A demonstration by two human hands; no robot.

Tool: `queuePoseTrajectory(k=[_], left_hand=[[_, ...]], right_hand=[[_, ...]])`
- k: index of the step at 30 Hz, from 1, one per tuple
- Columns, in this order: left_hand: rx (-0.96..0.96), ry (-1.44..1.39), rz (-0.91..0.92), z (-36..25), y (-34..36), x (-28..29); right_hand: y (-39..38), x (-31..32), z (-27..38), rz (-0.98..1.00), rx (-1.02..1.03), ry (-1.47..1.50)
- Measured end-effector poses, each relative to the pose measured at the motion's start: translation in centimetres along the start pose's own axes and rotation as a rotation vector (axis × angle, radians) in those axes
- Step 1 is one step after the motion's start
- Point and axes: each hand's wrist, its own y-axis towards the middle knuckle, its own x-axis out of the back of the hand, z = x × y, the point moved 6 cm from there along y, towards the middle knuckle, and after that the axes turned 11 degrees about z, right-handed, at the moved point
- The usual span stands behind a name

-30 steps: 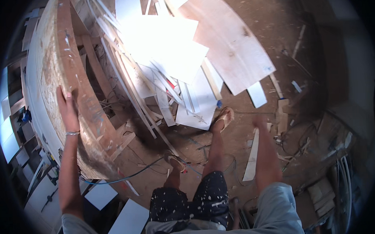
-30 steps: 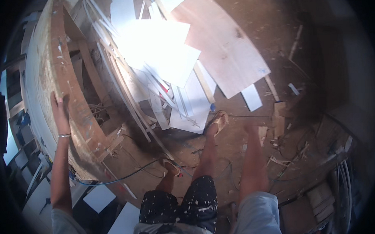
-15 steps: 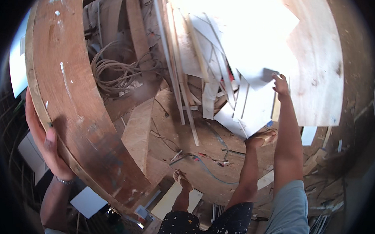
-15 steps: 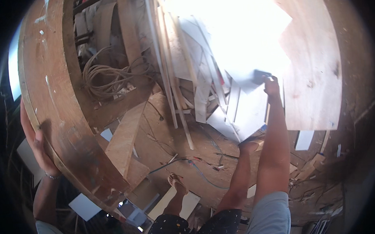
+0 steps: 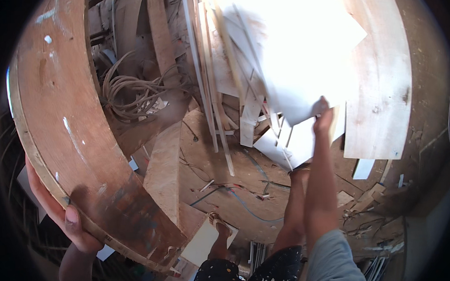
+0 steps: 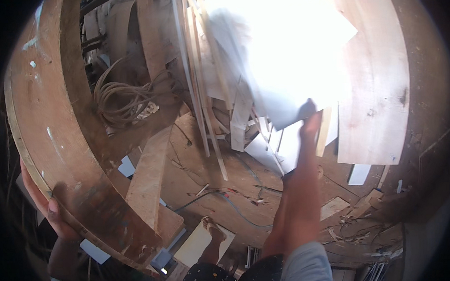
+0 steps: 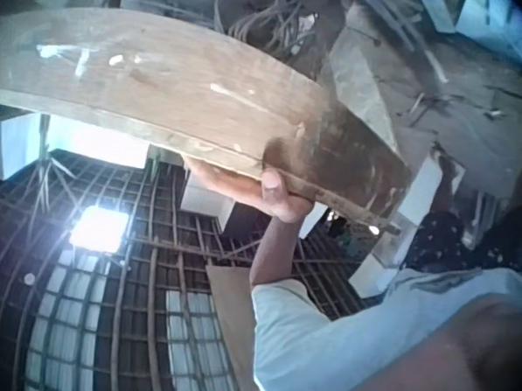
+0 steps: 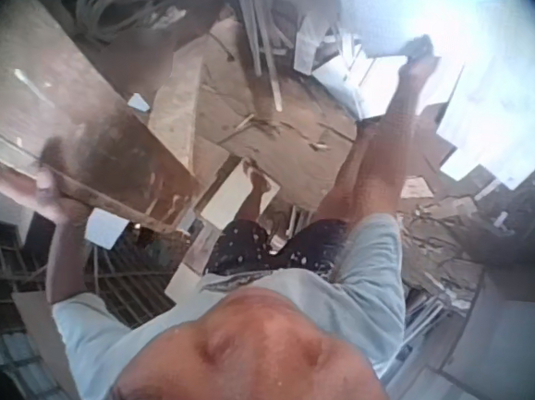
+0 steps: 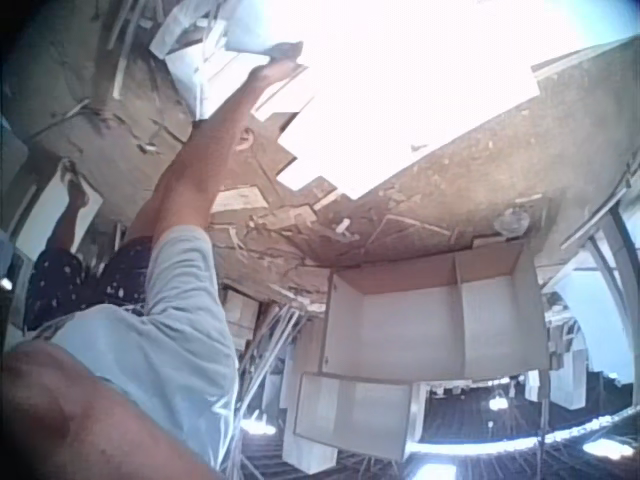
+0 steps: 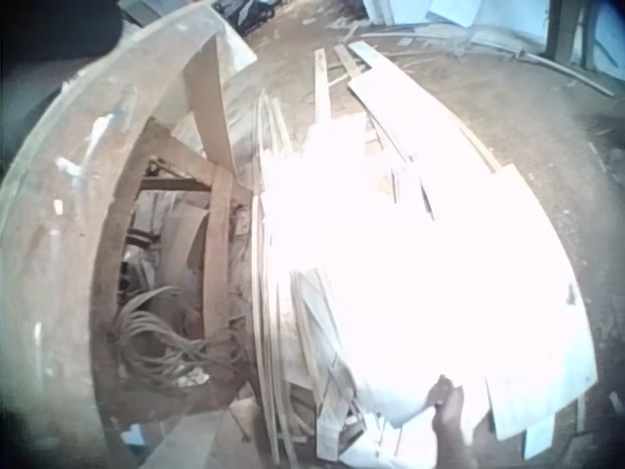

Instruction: The person moves a wooden cabinet, hammers a nail into a board on a workbench, and picks up wood scraps from the floor.

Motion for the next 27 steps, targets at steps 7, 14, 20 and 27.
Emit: queuePoseTrajectory(k=[7,14,20,27], left_hand=[[-0.009,-0.037,-0.017,-0.1,0.0,-0.2],[-0.032,0.022,-0.006,-0.6,-0.3,0.1],[-0.111,-0.032,0.012,-0.6,0.4,-1.8],[-0.072,-0.081,-0.036,0.1,-0.5,0.0]], right_hand=[[-22.3,-22.9,1.2,0.28,0.17,-0.52],[-27.3,-36.5,6.5,0.379,0.505,-0.532],[-26.1,-37.2,6.5,0.465,0.486,-0.501],[-25.1,-21.5,1.0,0.162,0.056,-0.098]])
